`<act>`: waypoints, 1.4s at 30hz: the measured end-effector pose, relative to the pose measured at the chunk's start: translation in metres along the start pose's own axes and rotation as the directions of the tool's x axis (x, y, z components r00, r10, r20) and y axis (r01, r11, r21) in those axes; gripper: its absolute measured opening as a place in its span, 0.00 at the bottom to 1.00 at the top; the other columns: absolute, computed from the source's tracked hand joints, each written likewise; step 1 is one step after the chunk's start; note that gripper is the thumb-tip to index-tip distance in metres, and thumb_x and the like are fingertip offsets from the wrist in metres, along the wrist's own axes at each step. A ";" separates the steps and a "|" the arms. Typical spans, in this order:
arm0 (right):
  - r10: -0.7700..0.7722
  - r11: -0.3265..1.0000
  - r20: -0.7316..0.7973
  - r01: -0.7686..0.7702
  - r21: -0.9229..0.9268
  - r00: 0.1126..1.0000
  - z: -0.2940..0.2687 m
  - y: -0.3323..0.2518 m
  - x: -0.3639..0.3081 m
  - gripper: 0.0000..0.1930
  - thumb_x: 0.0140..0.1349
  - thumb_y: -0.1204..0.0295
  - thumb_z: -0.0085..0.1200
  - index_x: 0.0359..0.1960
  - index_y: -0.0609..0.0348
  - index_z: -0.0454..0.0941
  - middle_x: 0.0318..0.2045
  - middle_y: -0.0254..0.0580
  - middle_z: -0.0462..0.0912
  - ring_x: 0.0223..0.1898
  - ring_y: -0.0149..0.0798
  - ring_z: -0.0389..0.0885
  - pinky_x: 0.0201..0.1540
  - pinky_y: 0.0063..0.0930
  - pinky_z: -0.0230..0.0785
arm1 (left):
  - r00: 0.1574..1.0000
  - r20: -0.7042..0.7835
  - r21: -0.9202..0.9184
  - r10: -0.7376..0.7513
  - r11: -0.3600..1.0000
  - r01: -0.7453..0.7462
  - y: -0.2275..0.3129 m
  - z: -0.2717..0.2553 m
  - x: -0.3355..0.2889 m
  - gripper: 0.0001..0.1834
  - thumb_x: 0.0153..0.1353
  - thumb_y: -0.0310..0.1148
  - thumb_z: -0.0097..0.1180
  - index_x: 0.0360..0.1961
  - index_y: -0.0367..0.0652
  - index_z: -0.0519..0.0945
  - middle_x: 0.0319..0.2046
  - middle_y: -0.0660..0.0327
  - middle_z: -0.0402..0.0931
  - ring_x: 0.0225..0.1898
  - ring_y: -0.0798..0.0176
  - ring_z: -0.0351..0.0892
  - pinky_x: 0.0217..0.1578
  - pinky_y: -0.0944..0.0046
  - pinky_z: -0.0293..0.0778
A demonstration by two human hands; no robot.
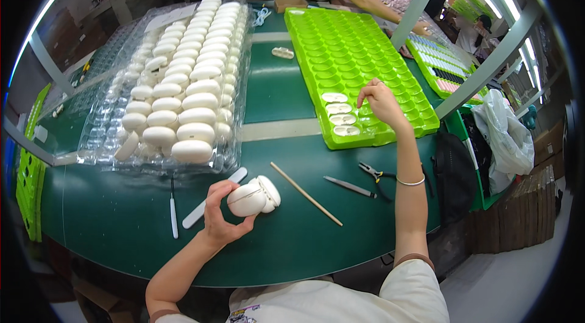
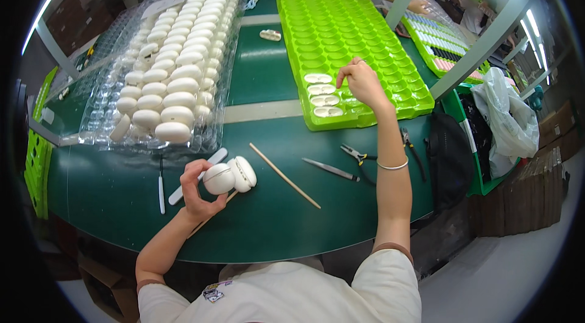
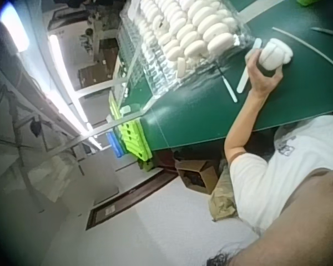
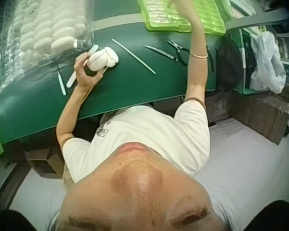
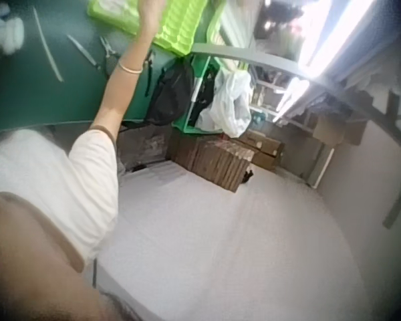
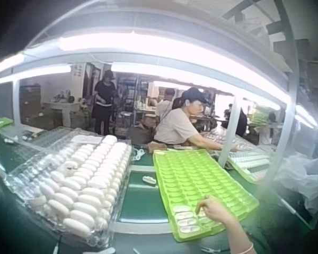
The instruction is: The person assembles white plastic electronic cases by opening them, inserting small red circuit boards into the bottom halves, and closing the lids. The person handles the cases one at a time, using a wooden stick to assist with placement, and places the finished units into a green tray.
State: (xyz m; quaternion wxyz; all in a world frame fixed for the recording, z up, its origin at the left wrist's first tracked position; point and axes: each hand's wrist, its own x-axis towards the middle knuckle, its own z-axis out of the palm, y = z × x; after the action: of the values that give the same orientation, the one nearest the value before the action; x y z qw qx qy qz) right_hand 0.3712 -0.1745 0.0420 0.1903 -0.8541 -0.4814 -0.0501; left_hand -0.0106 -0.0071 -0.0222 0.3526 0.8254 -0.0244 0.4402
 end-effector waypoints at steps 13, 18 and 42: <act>-0.084 0.206 0.281 -0.260 0.944 0.956 0.017 -0.171 -0.093 0.24 0.58 0.74 0.49 0.56 0.60 0.56 0.44 0.44 0.71 0.43 0.32 0.73 0.47 0.25 0.65 | 0.991 0.112 0.053 -0.074 0.996 0.068 0.023 0.002 0.021 0.40 0.37 0.26 0.67 0.52 0.41 0.58 0.39 0.52 0.69 0.40 0.52 0.72 0.41 0.59 0.70; -0.067 0.027 0.354 -0.353 0.935 0.933 0.049 -0.206 -0.116 0.31 0.52 0.74 0.59 0.55 0.60 0.56 0.42 0.46 0.76 0.44 0.37 0.76 0.46 0.27 0.68 | 0.996 0.087 0.065 0.005 0.998 -0.010 0.025 0.015 0.027 0.40 0.37 0.28 0.69 0.52 0.42 0.59 0.41 0.51 0.69 0.41 0.51 0.71 0.40 0.58 0.70; -0.060 0.297 0.304 -0.274 0.915 0.951 0.060 -0.200 -0.138 0.27 0.46 0.73 0.65 0.43 0.61 0.60 0.35 0.50 0.81 0.39 0.40 0.80 0.41 0.28 0.73 | 0.546 0.474 -0.461 -0.690 0.334 0.822 0.031 -0.006 0.022 0.18 0.51 0.26 0.59 0.44 0.33 0.75 0.38 0.58 0.76 0.40 0.68 0.76 0.43 0.70 0.71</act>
State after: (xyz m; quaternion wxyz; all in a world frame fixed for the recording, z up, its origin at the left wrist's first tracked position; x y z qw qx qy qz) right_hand 0.1239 -0.1703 0.0050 0.5892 -0.6045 -0.3803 0.3779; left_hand -0.0123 -0.0214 0.0138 0.7695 0.6035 0.1813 0.1041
